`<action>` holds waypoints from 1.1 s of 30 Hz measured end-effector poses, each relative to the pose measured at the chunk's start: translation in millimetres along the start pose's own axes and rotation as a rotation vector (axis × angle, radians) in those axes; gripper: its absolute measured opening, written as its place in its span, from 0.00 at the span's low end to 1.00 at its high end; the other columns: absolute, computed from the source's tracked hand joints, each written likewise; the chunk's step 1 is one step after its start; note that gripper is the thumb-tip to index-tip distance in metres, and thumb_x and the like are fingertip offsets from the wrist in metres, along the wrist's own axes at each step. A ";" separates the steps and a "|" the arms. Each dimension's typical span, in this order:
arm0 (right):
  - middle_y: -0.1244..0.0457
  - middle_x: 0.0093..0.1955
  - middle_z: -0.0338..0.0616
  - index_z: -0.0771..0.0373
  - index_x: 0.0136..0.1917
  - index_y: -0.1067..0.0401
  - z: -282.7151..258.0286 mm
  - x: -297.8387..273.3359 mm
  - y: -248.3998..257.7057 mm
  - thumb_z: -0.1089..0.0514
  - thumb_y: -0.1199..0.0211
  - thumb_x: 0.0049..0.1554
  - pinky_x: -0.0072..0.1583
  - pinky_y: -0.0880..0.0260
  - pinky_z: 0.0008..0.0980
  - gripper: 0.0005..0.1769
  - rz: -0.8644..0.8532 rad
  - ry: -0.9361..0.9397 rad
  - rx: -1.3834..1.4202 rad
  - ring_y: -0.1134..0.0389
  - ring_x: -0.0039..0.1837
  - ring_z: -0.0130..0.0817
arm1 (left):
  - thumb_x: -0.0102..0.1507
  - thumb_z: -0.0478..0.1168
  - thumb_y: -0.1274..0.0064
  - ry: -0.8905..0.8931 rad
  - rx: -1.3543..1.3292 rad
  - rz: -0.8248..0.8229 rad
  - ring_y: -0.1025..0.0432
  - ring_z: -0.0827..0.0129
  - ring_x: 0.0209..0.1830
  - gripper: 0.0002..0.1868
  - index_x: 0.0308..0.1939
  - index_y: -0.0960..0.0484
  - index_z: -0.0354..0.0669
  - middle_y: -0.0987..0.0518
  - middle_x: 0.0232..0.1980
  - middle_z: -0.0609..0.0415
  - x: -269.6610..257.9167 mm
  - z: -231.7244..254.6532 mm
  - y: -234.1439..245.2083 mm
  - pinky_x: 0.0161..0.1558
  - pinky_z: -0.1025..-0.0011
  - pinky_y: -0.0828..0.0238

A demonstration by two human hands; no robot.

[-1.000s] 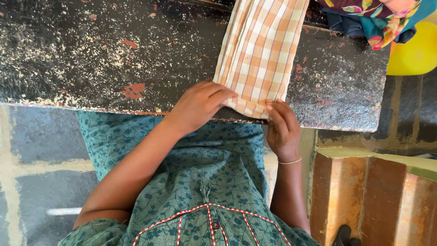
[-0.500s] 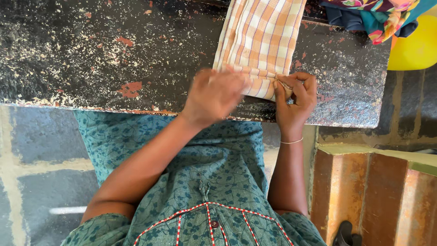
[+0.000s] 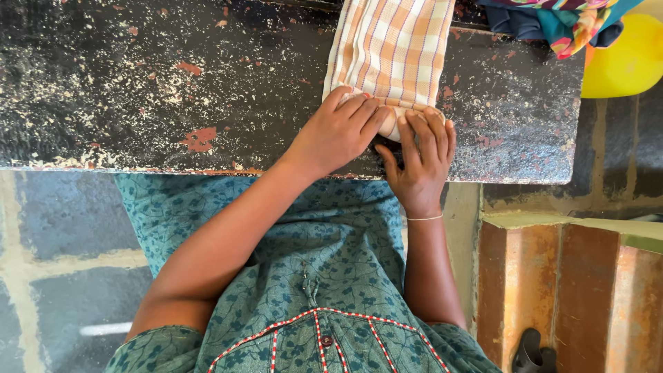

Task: The person folds a white shirt and two patterned cloths on a worn table. Each item is smoothed, folded into a compact rectangle, and placed on a growing stack of folded textiles.

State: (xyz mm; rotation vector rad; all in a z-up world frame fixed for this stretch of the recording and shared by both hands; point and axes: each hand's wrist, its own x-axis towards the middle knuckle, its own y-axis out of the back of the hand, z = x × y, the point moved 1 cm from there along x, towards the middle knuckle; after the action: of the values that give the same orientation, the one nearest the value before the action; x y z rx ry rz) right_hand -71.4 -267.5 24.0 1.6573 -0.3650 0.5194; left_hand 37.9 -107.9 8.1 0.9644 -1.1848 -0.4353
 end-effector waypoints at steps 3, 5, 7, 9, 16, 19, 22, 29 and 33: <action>0.36 0.68 0.52 0.67 0.68 0.30 -0.2 7.5 2.5 0.60 0.30 0.57 0.77 0.48 0.53 0.26 -0.031 -0.062 0.010 0.40 0.75 0.51 | 0.67 0.40 0.50 -0.026 -0.001 -0.007 0.26 0.64 0.52 0.18 0.60 0.21 0.40 0.20 0.48 0.53 2.8 -5.2 -3.6 0.63 0.61 0.34; 0.35 0.66 0.51 0.67 0.67 0.30 0.6 14.1 6.1 0.63 0.32 0.56 0.75 0.46 0.51 0.26 -0.052 -0.055 -0.041 0.38 0.73 0.49 | 0.67 0.40 0.51 -0.027 -0.020 -0.001 0.26 0.64 0.51 0.18 0.61 0.23 0.42 0.20 0.47 0.54 5.7 -6.5 -5.5 0.60 0.61 0.34; 0.33 0.62 0.49 0.66 0.65 0.29 0.4 20.6 11.7 0.65 0.33 0.53 0.72 0.44 0.50 0.26 -0.085 -0.008 -0.125 0.35 0.70 0.46 | 0.67 0.40 0.51 -0.011 -0.083 0.027 0.26 0.63 0.50 0.18 0.62 0.25 0.47 0.20 0.48 0.53 7.0 -6.1 -2.8 0.57 0.60 0.34; 0.33 0.58 0.49 0.67 0.62 0.29 -0.4 23.5 23.5 0.64 0.33 0.51 0.69 0.43 0.52 0.25 -0.126 0.025 -0.043 0.34 0.64 0.46 | 0.66 0.40 0.52 0.012 -0.080 0.015 0.25 0.60 0.52 0.20 0.62 0.26 0.49 0.21 0.44 0.54 8.2 -1.9 4.4 0.55 0.61 0.33; 0.33 0.45 0.50 0.68 0.59 0.27 -19.3 15.7 51.0 0.58 0.30 0.53 0.53 0.36 0.45 0.21 -0.245 -0.007 0.203 0.35 0.48 0.50 | 0.72 0.43 0.58 0.259 -0.401 -0.563 0.24 0.58 0.47 0.18 0.66 0.31 0.47 0.19 0.41 0.52 6.7 12.7 39.1 0.46 0.59 0.28; 0.32 0.43 0.51 0.64 0.57 0.24 -21.0 10.0 53.2 0.58 0.34 0.57 0.47 0.35 0.45 0.16 -0.244 -0.084 0.272 0.34 0.43 0.51 | 0.71 0.46 0.56 0.282 -0.428 -0.668 0.24 0.57 0.47 0.19 0.65 0.29 0.50 0.18 0.41 0.51 7.0 15.3 40.9 0.48 0.58 0.29; 0.32 0.43 0.55 0.63 0.55 0.24 -9.2 13.1 51.4 0.55 0.38 0.63 0.44 0.31 0.43 0.12 -0.279 -0.205 0.437 0.30 0.44 0.54 | 0.65 0.43 0.51 0.142 -0.445 -0.104 0.24 0.60 0.51 0.17 0.57 0.21 0.48 0.18 0.46 0.54 1.3 18.2 43.7 0.51 0.61 0.27; 0.36 0.34 0.59 0.65 0.52 0.24 13.2 30.8 38.8 0.54 0.42 0.65 0.40 0.34 0.46 0.13 -0.508 -0.428 0.400 0.35 0.35 0.58 | 0.63 0.59 0.56 0.014 -0.023 0.179 0.26 0.59 0.46 0.34 0.58 0.19 0.35 0.20 0.45 0.47 -12.5 45.6 40.6 0.55 0.58 0.30; 0.33 0.45 0.54 0.63 0.50 0.23 0.9 20.0 38.3 0.54 0.41 0.63 0.46 0.32 0.44 0.11 -0.312 -0.323 0.234 0.32 0.43 0.52 | 0.69 0.53 0.55 0.023 -0.102 0.026 0.25 0.59 0.37 0.27 0.57 0.18 0.33 0.19 0.37 0.49 0.2 38.7 26.1 0.45 0.61 0.30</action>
State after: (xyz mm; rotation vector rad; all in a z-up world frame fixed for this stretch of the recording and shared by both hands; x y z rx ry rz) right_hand -74.2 -273.1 66.7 1.9873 -0.2795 0.0595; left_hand -2.4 -109.2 31.8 0.8635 -1.1423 -0.4584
